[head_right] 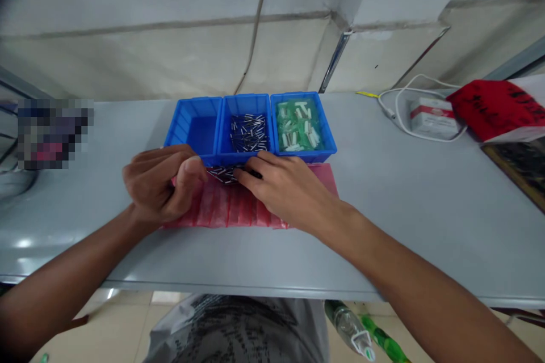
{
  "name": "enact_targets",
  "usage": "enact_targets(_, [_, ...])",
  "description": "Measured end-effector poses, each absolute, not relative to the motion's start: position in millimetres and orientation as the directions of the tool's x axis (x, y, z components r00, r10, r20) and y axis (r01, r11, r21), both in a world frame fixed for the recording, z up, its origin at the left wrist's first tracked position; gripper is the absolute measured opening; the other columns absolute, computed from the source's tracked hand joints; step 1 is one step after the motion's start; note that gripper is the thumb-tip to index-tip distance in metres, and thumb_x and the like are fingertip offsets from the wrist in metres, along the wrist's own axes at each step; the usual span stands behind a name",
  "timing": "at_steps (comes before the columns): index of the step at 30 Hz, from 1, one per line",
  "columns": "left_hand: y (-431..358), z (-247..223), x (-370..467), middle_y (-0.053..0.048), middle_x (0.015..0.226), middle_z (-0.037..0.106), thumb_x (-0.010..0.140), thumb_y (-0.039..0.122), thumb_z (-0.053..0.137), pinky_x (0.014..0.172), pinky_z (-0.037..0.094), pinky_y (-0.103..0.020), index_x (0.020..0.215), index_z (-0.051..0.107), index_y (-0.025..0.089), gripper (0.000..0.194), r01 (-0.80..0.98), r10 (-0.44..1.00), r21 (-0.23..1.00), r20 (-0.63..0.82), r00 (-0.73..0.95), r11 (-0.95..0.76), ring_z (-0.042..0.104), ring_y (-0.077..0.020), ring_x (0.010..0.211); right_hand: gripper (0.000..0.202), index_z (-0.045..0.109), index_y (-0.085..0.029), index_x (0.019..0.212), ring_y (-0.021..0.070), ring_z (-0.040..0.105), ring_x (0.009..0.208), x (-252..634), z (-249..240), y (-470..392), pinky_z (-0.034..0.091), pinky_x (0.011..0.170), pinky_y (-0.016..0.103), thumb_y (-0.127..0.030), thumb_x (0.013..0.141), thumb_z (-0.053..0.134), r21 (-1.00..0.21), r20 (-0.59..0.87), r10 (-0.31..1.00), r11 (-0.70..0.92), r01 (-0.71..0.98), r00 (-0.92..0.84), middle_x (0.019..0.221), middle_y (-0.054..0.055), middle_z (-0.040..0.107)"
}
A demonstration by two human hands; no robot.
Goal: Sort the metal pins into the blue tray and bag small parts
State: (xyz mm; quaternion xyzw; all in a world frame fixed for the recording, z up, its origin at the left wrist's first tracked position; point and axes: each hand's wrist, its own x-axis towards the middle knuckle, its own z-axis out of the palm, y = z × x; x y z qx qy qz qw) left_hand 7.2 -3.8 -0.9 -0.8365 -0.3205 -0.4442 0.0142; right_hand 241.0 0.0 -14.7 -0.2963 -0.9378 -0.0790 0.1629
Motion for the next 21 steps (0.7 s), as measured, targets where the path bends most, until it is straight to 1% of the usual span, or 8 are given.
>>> enact_targets(6, [-1.1,-3.0,6.8,0.005,0.054,0.038,0.091,0.01,0.059,0.05,0.027,-0.027,0.063,0.035,0.02,0.039,0.526,0.437,0.182,0.799,0.413,-0.831,0.034,-0.0074,0.05,0.027,0.072,-0.017,0.118,0.0247,0.069,0.097,240.7,-16.7,1.6,0.062,0.081,0.039,-0.011,0.099,0.054,-0.03,0.429,0.497,0.843,0.537,-0.755,0.102,0.009,0.075])
enact_targets(9, [-1.0,-5.3,6.2,0.005,0.055,0.036,0.089,0.008,0.061,0.051,0.028,-0.027,0.063,0.034,0.02,0.039,0.522,0.432,0.179,0.799,0.417,-0.834,0.032,-0.0073,0.051,0.024,0.074,-0.018,0.11,0.021,0.07,0.093,240.1,-12.9,3.6,0.062,0.08,0.037,-0.013,0.101,0.053,-0.143,0.479,0.522,0.84,0.524,-0.706,0.1,0.007,0.076])
enact_targets(13, [-1.3,-7.3,4.9,0.006,0.055,0.038,0.088,0.007,0.063,0.052,0.029,-0.027,0.063,0.038,0.02,0.037,0.521,0.44,0.192,0.8,0.408,-0.832,0.035,-0.0074,0.051,0.019,0.075,-0.017,0.099,0.0176,0.07,0.086,238.5,-6.8,4.7,0.06,0.076,0.034,-0.012,0.1,0.057,-0.287,0.556,0.535,0.842,0.458,-0.636,0.094,0.006,0.076])
enact_targets(15, [-1.4,-6.9,4.6,0.005,0.054,0.042,0.089,0.008,0.062,0.052,0.031,-0.028,0.064,0.043,0.019,0.033,0.53,0.438,0.177,0.796,0.418,-0.829,0.039,-0.0078,0.05,0.016,0.076,-0.018,0.095,0.0171,0.069,0.083,237.5,-2.1,2.7,0.059,0.075,0.034,-0.013,0.097,0.062,-0.324,0.625,0.543,0.834,0.447,-0.56,0.092,0.006,0.075])
enact_targets(17, [-1.2,-5.8,5.1,0.003,0.057,0.051,0.093,0.012,0.061,0.053,0.035,-0.028,0.069,0.052,0.018,0.026,0.527,0.433,0.164,0.786,0.441,-0.834,0.047,-0.0087,0.052,0.011,0.077,-0.02,0.092,0.0168,0.069,0.081,236.3,3.6,-1.1,0.059,0.075,0.033,-0.014,0.094,0.068,-0.403,0.677,0.585,0.803,0.44,-0.447,0.09,0.006,0.075])
enact_targets(19, [-0.7,-4.6,6.3,-0.001,0.07,0.065,0.096,0.019,0.062,0.059,0.044,-0.027,0.084,0.062,0.015,0.013,0.507,0.426,0.16,0.776,0.466,-0.847,0.059,-0.0105,0.061,0.01,0.077,-0.023,0.094,0.0152,0.07,0.076,235.0,8.9,-5.6,0.06,0.069,0.031,-0.014,0.089,0.074,-0.552,0.672,0.663,0.746,0.373,-0.33,0.087,0.002,0.075])
enact_targets(20, [-0.4,-4.1,7.0,-0.003,0.078,0.071,0.095,0.023,0.065,0.063,0.048,-0.026,0.093,0.065,0.013,0.011,0.502,0.42,0.154,0.773,0.476,-0.851,0.064,-0.0117,0.068,0.012,0.077,-0.024,0.094,0.0137,0.071,0.071,234.3,11.1,-7.8,0.06,0.063,0.029,-0.014,0.088,0.076,-0.64,0.646,0.711,0.703,0.31,-0.279,0.086,0.001,0.075])
enact_targets(21, [0.1,-3.7,7.6,-0.005,0.086,0.074,0.094,0.026,0.069,0.067,0.051,-0.026,0.102,0.065,0.011,0.017,0.5,0.406,0.136,0.776,0.483,-0.855,0.068,-0.0127,0.074,0.014,0.077,-0.025,0.094,0.0124,0.07,0.066,233.5,12.8,-9.8,0.06,0.057,0.027,-0.014,0.086,0.078,-0.719,0.608,0.758,0.652,0.24,-0.235,0.086,-0.001,0.076])
